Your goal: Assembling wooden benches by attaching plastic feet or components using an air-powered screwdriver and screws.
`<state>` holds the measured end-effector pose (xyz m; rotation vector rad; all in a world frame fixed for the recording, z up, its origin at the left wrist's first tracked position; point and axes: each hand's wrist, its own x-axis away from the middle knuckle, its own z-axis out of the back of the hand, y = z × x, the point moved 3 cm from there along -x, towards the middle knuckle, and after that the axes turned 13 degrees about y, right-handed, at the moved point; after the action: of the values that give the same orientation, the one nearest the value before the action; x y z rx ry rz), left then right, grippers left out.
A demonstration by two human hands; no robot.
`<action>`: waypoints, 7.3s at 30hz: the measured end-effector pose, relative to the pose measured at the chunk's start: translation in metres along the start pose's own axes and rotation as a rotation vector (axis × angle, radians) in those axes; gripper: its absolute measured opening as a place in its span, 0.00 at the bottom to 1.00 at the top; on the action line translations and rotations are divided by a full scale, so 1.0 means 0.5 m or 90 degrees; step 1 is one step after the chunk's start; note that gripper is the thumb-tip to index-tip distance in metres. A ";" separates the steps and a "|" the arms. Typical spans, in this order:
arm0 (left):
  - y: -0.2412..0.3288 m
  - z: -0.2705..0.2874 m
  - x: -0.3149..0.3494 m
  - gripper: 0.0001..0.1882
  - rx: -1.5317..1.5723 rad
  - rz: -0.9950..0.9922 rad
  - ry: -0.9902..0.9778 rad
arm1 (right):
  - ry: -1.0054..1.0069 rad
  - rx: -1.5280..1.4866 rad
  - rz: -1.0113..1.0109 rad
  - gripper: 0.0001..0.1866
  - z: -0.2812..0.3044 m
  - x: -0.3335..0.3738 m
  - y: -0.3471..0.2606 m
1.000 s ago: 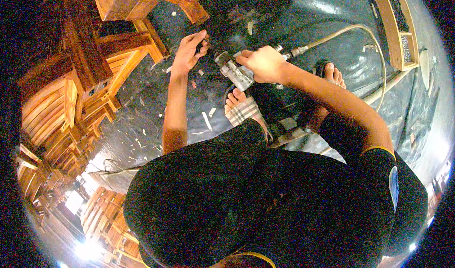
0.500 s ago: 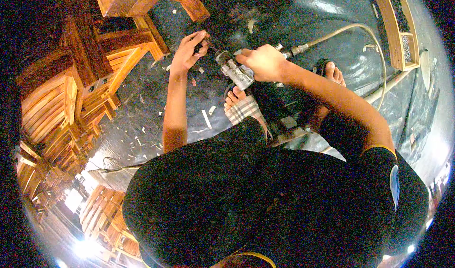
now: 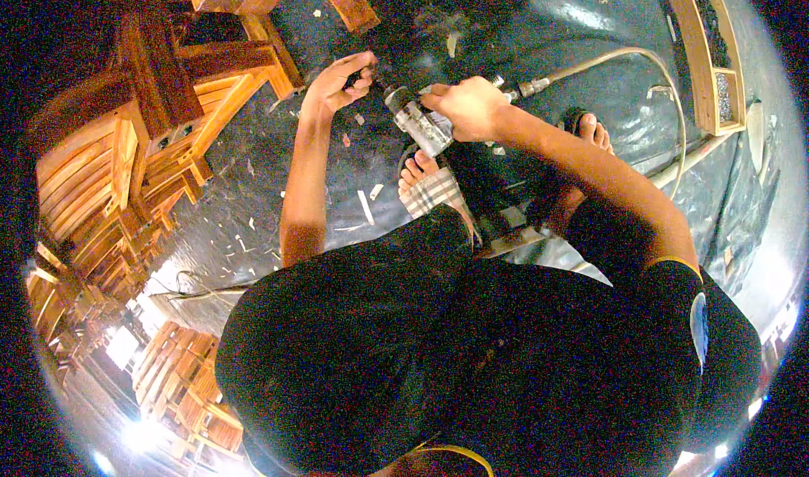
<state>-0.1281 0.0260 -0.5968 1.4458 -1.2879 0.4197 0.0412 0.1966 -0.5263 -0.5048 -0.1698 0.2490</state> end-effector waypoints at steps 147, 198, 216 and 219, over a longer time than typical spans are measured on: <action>-0.189 -0.048 0.159 0.21 0.517 -0.198 -0.002 | 0.139 0.052 -0.080 0.21 -0.025 -0.079 0.031; 0.066 -0.094 0.204 0.17 0.095 -0.243 0.073 | 0.022 -0.013 0.095 0.28 0.197 0.001 -0.101; 0.129 -0.143 0.258 0.21 -0.087 -0.303 0.088 | 0.153 0.037 0.068 0.21 0.192 0.019 -0.091; 0.135 -0.144 0.254 0.21 -0.180 -0.339 0.075 | 0.153 0.081 0.073 0.31 0.192 0.021 -0.085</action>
<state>-0.1149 0.0415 -0.4372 1.4287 -0.7863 -0.0339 0.0384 0.2070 -0.4213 -0.4147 0.1082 0.3064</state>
